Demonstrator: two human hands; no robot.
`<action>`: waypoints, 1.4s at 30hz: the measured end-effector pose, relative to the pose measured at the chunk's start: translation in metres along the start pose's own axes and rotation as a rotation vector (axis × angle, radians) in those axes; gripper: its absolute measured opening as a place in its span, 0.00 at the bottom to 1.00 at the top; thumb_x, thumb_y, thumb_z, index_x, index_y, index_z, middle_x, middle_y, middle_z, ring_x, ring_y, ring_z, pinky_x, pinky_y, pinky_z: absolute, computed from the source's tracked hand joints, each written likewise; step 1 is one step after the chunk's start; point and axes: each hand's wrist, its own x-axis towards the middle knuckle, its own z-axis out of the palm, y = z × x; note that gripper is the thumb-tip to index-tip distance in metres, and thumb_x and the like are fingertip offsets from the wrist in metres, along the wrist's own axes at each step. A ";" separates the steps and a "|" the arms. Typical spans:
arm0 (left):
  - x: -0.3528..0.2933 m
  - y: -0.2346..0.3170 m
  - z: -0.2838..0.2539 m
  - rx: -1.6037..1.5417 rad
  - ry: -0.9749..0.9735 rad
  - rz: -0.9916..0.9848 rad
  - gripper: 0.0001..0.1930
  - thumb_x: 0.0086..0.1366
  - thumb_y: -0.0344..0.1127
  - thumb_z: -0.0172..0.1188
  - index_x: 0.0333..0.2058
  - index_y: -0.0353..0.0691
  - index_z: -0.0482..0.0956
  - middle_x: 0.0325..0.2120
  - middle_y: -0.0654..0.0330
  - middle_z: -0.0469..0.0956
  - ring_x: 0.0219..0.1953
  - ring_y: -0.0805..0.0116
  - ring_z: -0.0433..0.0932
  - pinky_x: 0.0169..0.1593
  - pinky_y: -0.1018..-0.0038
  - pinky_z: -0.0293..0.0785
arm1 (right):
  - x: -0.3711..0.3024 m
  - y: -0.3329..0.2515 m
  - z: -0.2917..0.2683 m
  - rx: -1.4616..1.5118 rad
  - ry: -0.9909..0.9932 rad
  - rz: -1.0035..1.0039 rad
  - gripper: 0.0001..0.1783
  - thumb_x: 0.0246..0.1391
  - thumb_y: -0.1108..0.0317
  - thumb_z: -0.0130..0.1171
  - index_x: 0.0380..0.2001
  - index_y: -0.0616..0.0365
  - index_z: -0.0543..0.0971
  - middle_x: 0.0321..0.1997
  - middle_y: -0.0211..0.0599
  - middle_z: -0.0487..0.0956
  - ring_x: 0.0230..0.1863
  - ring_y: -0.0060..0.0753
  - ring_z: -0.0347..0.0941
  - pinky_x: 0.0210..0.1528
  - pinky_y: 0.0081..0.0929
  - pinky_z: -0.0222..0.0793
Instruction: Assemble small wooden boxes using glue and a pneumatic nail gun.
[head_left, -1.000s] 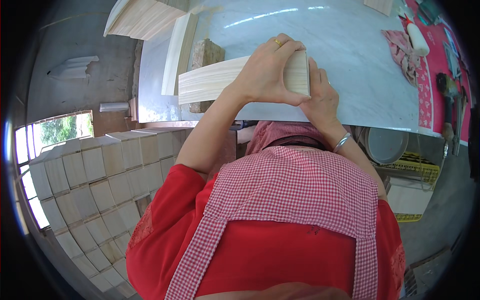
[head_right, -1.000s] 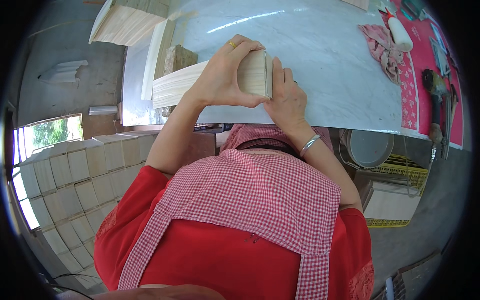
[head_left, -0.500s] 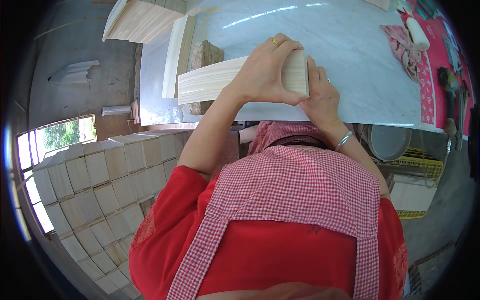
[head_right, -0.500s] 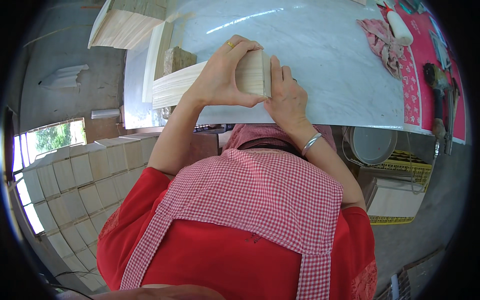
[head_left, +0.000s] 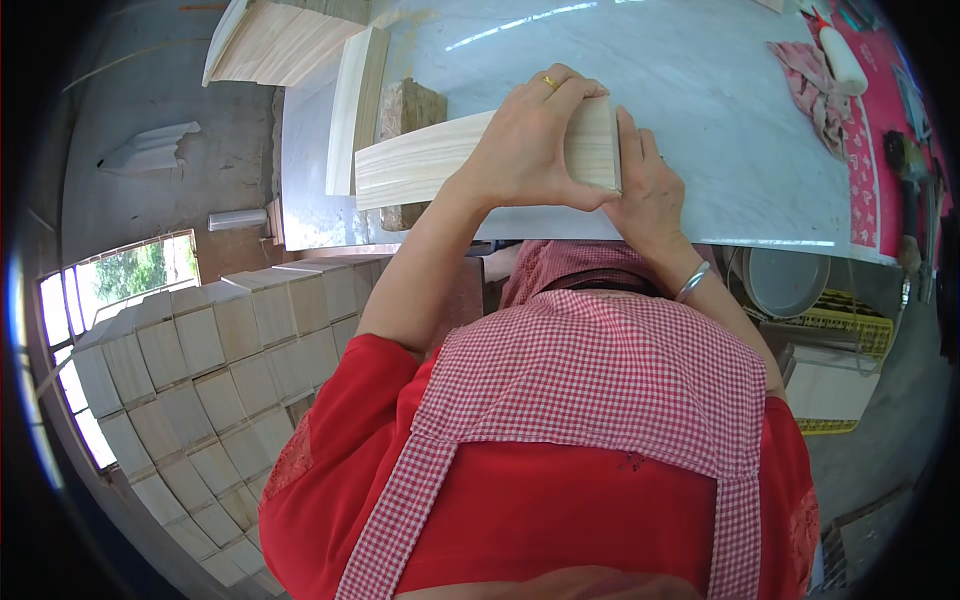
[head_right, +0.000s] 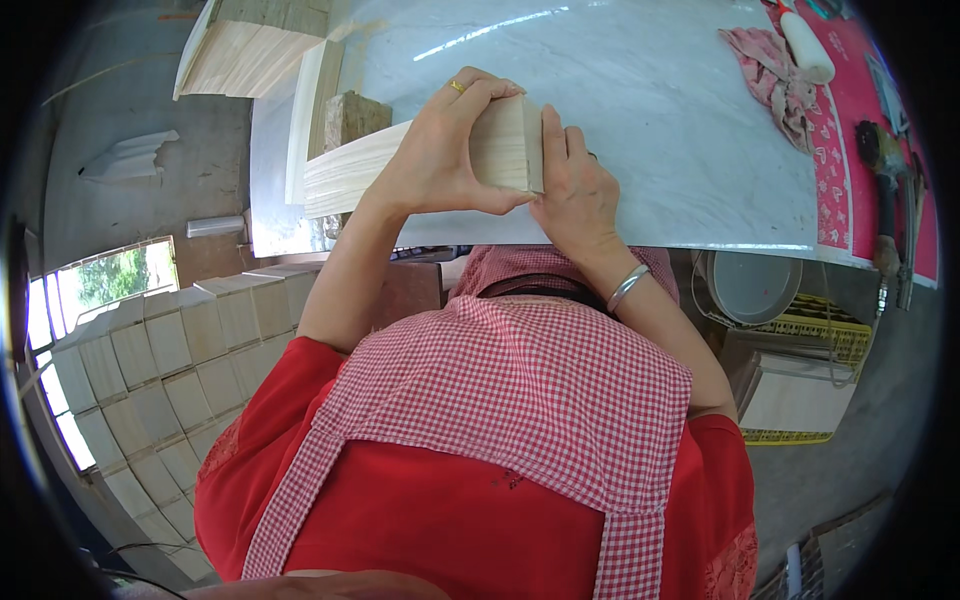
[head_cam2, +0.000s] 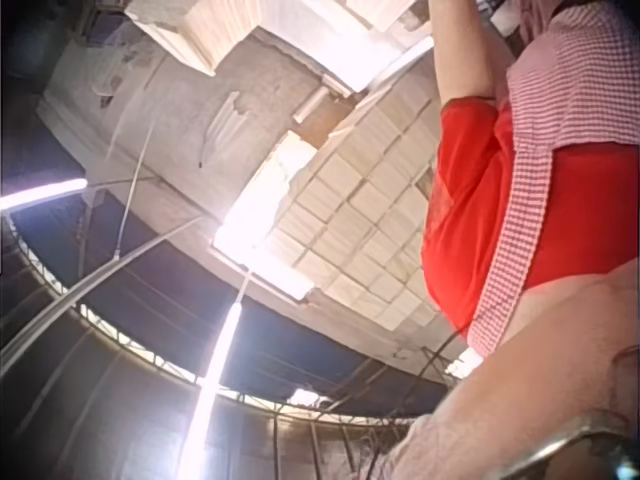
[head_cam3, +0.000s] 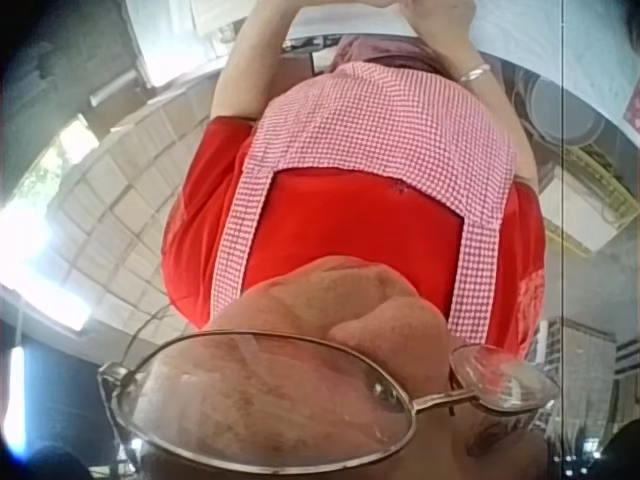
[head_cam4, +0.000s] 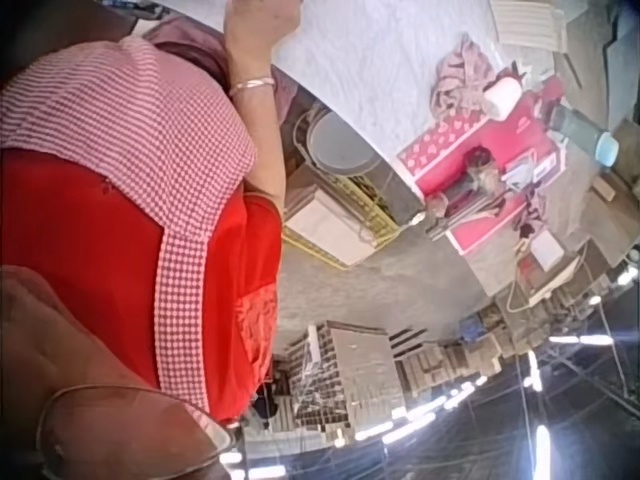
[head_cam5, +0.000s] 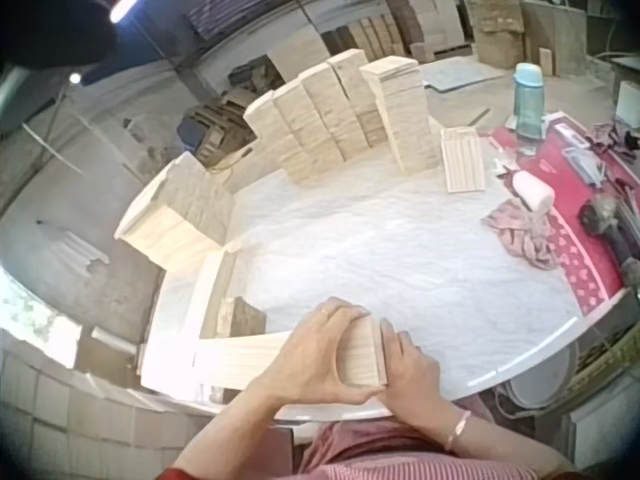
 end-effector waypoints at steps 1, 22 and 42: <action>0.000 0.001 0.000 0.003 -0.002 -0.006 0.43 0.33 0.47 0.77 0.51 0.34 0.73 0.45 0.51 0.73 0.46 0.51 0.75 0.51 0.61 0.73 | 0.000 0.000 0.000 0.002 -0.010 0.010 0.51 0.36 0.67 0.73 0.65 0.59 0.61 0.41 0.41 0.72 0.33 0.43 0.79 0.31 0.36 0.77; 0.004 0.001 0.006 0.019 0.007 -0.023 0.42 0.33 0.45 0.77 0.50 0.34 0.73 0.46 0.52 0.74 0.46 0.53 0.74 0.50 0.63 0.73 | -0.040 -0.002 -0.057 0.702 -0.090 -0.156 0.41 0.42 0.68 0.71 0.62 0.65 0.70 0.64 0.48 0.66 0.63 0.48 0.66 0.63 0.38 0.64; -0.004 0.000 0.004 -0.002 -0.005 -0.051 0.44 0.30 0.44 0.77 0.50 0.35 0.72 0.45 0.51 0.74 0.47 0.51 0.74 0.52 0.62 0.72 | -0.005 -0.010 -0.066 0.884 -0.182 -0.124 0.49 0.48 0.58 0.69 0.69 0.66 0.57 0.68 0.54 0.66 0.69 0.50 0.62 0.70 0.39 0.54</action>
